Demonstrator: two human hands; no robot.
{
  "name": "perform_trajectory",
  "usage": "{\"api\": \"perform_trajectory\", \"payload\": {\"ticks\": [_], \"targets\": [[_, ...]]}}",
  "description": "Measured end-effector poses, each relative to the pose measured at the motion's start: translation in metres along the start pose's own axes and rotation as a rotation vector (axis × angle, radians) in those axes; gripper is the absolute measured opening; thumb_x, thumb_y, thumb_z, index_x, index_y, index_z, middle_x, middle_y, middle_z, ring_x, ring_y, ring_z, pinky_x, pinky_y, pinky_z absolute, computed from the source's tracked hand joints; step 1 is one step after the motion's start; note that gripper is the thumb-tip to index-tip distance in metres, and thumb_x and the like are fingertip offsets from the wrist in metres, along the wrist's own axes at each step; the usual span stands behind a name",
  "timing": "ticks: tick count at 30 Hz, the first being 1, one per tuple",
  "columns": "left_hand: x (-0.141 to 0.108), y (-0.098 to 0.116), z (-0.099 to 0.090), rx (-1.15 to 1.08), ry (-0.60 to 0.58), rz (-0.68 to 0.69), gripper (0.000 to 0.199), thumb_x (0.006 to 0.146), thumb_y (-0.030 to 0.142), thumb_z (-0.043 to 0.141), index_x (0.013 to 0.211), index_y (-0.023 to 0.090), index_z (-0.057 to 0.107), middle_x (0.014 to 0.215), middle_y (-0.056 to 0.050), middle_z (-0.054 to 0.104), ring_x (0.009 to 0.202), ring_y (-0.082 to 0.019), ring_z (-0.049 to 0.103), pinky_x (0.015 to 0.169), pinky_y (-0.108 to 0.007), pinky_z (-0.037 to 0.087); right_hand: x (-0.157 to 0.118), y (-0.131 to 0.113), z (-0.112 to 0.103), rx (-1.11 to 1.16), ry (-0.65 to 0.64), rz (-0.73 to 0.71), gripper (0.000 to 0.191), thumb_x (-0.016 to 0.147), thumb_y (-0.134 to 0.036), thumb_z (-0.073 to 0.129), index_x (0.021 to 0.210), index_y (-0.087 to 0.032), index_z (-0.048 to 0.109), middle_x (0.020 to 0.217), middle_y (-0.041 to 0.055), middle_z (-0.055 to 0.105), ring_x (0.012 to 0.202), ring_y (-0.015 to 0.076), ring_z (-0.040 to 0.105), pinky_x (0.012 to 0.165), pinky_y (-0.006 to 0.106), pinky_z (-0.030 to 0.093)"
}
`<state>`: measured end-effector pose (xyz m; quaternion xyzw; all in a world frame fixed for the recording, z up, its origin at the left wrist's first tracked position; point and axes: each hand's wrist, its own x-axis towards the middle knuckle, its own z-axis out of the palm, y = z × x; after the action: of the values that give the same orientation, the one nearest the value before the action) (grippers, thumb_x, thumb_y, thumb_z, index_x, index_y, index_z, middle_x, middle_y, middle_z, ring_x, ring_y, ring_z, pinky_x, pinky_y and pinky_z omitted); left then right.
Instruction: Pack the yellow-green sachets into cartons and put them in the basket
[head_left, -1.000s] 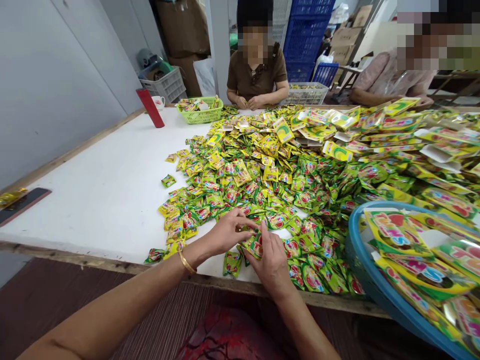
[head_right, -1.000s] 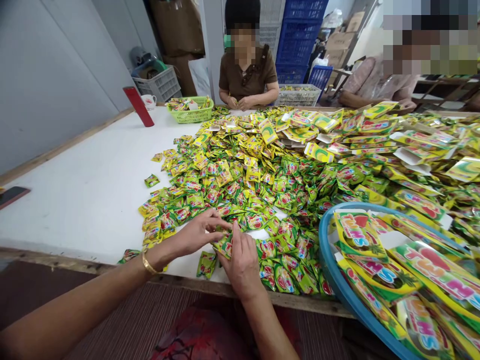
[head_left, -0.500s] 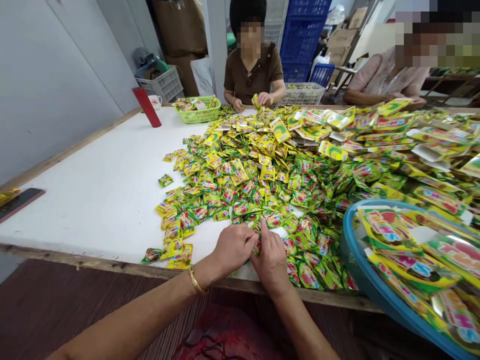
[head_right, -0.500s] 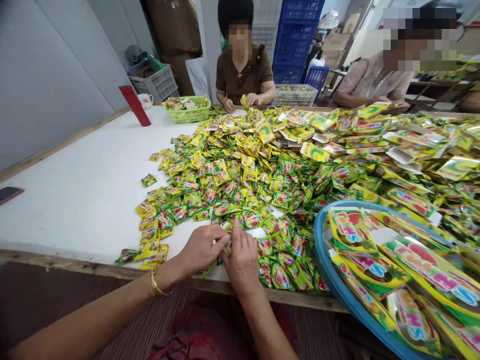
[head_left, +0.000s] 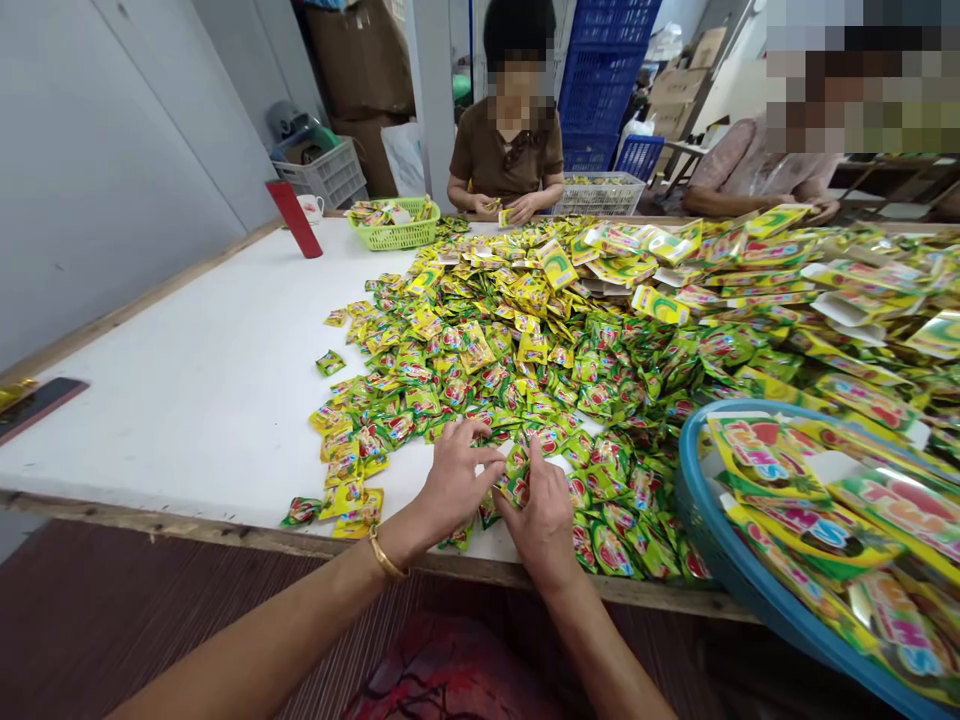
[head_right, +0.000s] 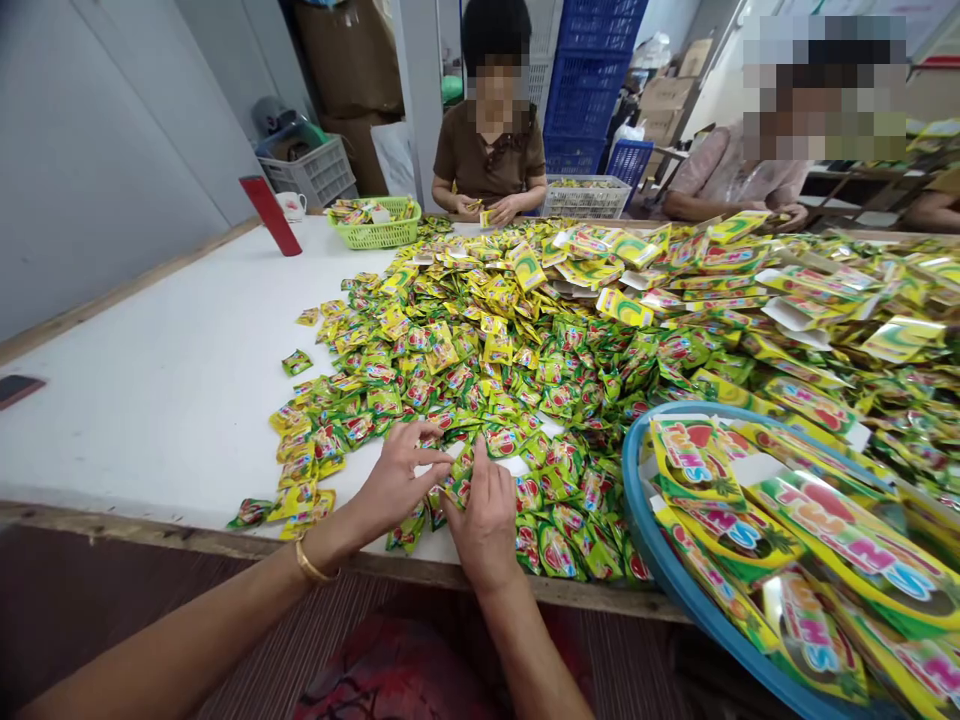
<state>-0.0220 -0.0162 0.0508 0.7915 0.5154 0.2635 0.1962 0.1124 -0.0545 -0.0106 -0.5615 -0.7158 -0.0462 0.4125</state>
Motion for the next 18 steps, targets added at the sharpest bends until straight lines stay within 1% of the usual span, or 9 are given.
{"api": "perform_trajectory", "payload": {"ticks": [3,6,8,10,12,15,17,18], "targets": [[-0.001,0.003,0.002,-0.065,-0.089,-0.047,0.023,0.085,0.028,0.053,0.075,0.025,0.074,0.124,-0.005,0.054,0.113,-0.026,0.044,0.097,-0.050,0.036,-0.001,0.001,0.001,0.021,0.023,0.000,0.070,0.088,-0.034,0.048,0.145,-0.011,0.015,0.105,0.0153,0.058,0.092,0.0253,0.051,0.079,0.042,0.047],[-0.004,0.010,0.007,-0.089,-0.165,-0.034,0.025,0.085,0.028,0.051,0.076,0.024,0.074,0.129,-0.006,0.051,0.119,-0.027,0.042,0.100,-0.052,0.034,-0.003,0.002,0.003,0.074,0.051,-0.009,0.066,0.090,-0.030,0.045,0.146,-0.012,0.014,0.112,0.0162,0.057,0.098,0.0249,0.051,0.082,0.043,0.047],[-0.006,0.015,0.012,-0.110,-0.199,-0.012,0.024,0.085,0.026,0.051,0.078,0.021,0.073,0.129,-0.009,0.051,0.121,-0.027,0.043,0.101,-0.047,0.036,-0.003,0.003,0.005,0.109,0.065,-0.010,0.062,0.091,-0.026,0.041,0.146,-0.014,0.014,0.117,0.0164,0.056,0.101,0.0241,0.052,0.084,0.042,0.047],[-0.006,0.018,0.016,-0.146,-0.221,0.017,0.024,0.085,0.024,0.051,0.079,0.018,0.073,0.127,-0.012,0.052,0.120,-0.025,0.044,0.101,-0.041,0.038,-0.003,0.005,0.005,0.137,0.082,0.009,0.061,0.091,-0.023,0.039,0.146,-0.014,0.014,0.119,0.0159,0.055,0.100,0.0232,0.052,0.083,0.042,0.047],[-0.005,0.018,0.018,-0.169,-0.220,0.033,0.023,0.083,0.021,0.051,0.075,0.016,0.072,0.120,-0.013,0.055,0.116,-0.024,0.048,0.097,-0.036,0.041,-0.001,0.006,0.006,0.141,0.090,0.040,0.060,0.091,-0.023,0.038,0.146,-0.014,0.014,0.117,0.0153,0.056,0.097,0.0227,0.053,0.081,0.040,0.048],[-0.002,0.013,0.015,-0.185,-0.198,0.009,0.026,0.080,0.016,0.047,0.065,0.016,0.068,0.095,-0.009,0.061,0.092,-0.020,0.057,0.083,-0.031,0.047,0.000,0.005,0.004,0.059,0.070,0.051,0.067,0.088,-0.029,0.044,0.146,-0.013,0.013,0.117,0.0159,0.056,0.097,0.0244,0.053,0.080,0.041,0.046],[-0.001,0.009,0.010,-0.215,-0.169,-0.027,0.029,0.080,0.019,0.045,0.061,0.016,0.066,0.079,-0.006,0.059,0.079,-0.017,0.057,0.076,-0.030,0.048,-0.001,0.002,0.001,-0.035,0.016,0.033,0.073,0.084,-0.033,0.051,0.145,-0.012,0.015,0.122,0.0169,0.054,0.102,0.0271,0.051,0.083,0.044,0.044],[-0.001,0.007,0.008,-0.238,-0.151,-0.046,0.029,0.080,0.023,0.045,0.060,0.017,0.066,0.074,-0.005,0.059,0.076,-0.018,0.056,0.075,-0.030,0.048,-0.002,-0.001,-0.001,-0.073,-0.016,0.025,0.073,0.083,-0.032,0.053,0.144,-0.012,0.018,0.123,0.0169,0.053,0.105,0.0277,0.050,0.085,0.045,0.043]]}}
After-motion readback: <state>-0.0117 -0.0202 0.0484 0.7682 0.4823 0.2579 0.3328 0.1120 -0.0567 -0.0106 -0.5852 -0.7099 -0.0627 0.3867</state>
